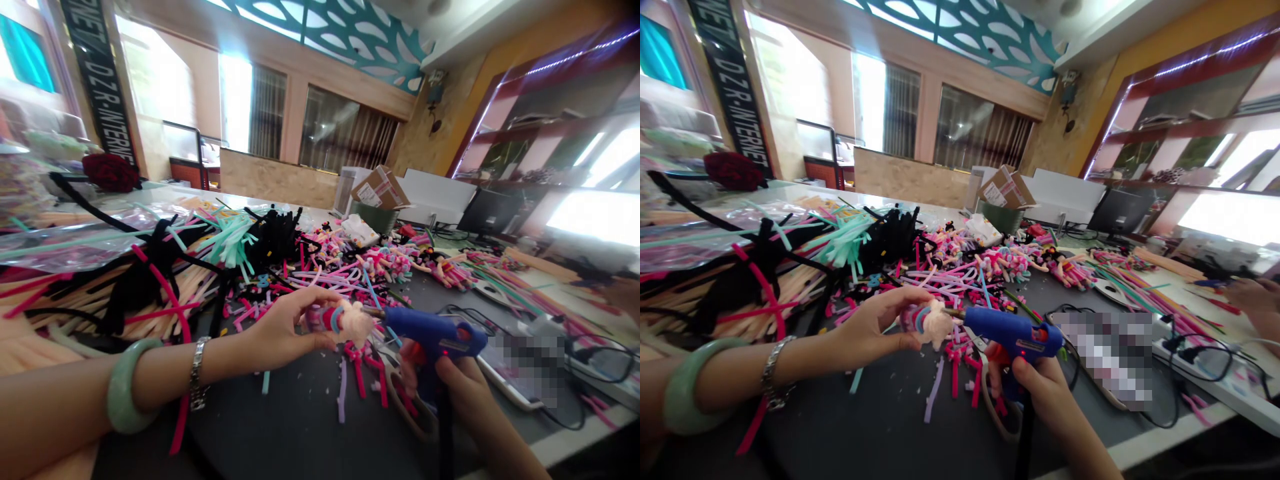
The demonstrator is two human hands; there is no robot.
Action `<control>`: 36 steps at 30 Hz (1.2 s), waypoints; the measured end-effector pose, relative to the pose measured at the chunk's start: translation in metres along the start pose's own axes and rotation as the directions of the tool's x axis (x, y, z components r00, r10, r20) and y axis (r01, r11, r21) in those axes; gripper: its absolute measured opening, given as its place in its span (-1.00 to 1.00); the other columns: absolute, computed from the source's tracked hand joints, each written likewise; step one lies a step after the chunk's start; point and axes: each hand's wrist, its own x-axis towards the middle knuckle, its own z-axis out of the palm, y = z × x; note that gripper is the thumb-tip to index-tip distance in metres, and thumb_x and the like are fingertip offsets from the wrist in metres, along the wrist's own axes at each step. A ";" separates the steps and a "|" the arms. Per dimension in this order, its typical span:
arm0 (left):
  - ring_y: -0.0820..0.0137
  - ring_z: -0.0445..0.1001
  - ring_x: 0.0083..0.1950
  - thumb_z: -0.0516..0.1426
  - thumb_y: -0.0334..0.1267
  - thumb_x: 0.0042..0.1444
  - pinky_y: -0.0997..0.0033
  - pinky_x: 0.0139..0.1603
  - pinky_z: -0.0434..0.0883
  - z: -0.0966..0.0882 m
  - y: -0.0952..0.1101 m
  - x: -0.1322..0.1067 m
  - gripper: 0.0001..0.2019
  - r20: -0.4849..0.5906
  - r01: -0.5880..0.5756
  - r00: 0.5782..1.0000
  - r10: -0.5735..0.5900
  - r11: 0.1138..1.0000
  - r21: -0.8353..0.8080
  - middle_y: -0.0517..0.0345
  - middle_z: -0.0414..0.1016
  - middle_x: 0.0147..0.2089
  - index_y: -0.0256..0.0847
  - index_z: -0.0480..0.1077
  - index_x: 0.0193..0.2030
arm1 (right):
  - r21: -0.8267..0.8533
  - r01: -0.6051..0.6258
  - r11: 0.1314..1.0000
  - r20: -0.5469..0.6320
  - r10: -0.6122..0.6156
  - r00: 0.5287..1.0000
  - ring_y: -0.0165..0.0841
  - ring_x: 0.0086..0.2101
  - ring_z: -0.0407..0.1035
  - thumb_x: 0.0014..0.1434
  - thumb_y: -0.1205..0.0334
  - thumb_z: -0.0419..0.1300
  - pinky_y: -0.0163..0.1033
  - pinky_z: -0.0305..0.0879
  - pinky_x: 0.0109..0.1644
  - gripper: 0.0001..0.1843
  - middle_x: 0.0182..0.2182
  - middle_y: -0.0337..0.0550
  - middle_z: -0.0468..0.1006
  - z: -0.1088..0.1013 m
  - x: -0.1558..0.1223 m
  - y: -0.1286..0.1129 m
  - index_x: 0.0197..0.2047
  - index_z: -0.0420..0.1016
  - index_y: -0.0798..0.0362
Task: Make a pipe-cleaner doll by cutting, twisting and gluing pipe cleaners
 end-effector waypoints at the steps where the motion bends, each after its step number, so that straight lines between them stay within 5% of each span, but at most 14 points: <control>1: 0.23 0.39 0.02 0.31 -0.25 -0.07 0.27 0.02 0.34 0.000 0.000 0.000 -0.50 -0.004 -0.011 1.000 0.011 1.000 0.019 0.01 0.40 0.02 -0.17 0.32 0.04 | 0.002 -0.001 1.000 0.004 0.001 1.000 -0.30 -0.51 0.41 0.07 -0.12 0.21 -0.28 0.28 -0.49 -0.56 -0.53 -0.12 0.51 0.000 0.000 0.000 -0.20 0.46 0.10; 15: 0.27 0.39 0.02 0.30 -0.28 -0.05 0.27 0.05 0.33 0.000 -0.002 0.000 -0.51 -0.071 -0.096 0.992 0.100 0.994 0.056 0.04 0.38 -0.01 -0.15 0.30 0.04 | 0.025 0.002 1.000 0.012 -0.002 1.000 -0.32 -0.52 0.41 0.05 -0.11 0.23 -0.31 0.29 -0.53 -0.57 -0.51 -0.10 0.53 0.001 0.001 -0.001 -0.19 0.48 0.10; 36: 0.25 0.36 0.07 0.29 -0.30 -0.03 0.26 0.08 0.31 0.003 0.000 0.001 -0.51 -0.040 0.035 0.998 -0.042 0.988 -0.149 0.02 0.37 0.00 -0.20 0.25 0.05 | 0.010 0.008 1.000 -0.018 -0.008 1.000 -0.33 -0.53 0.41 0.04 -0.11 0.24 -0.30 0.32 -0.50 -0.57 -0.52 -0.11 0.52 0.002 0.000 -0.003 -0.21 0.48 0.10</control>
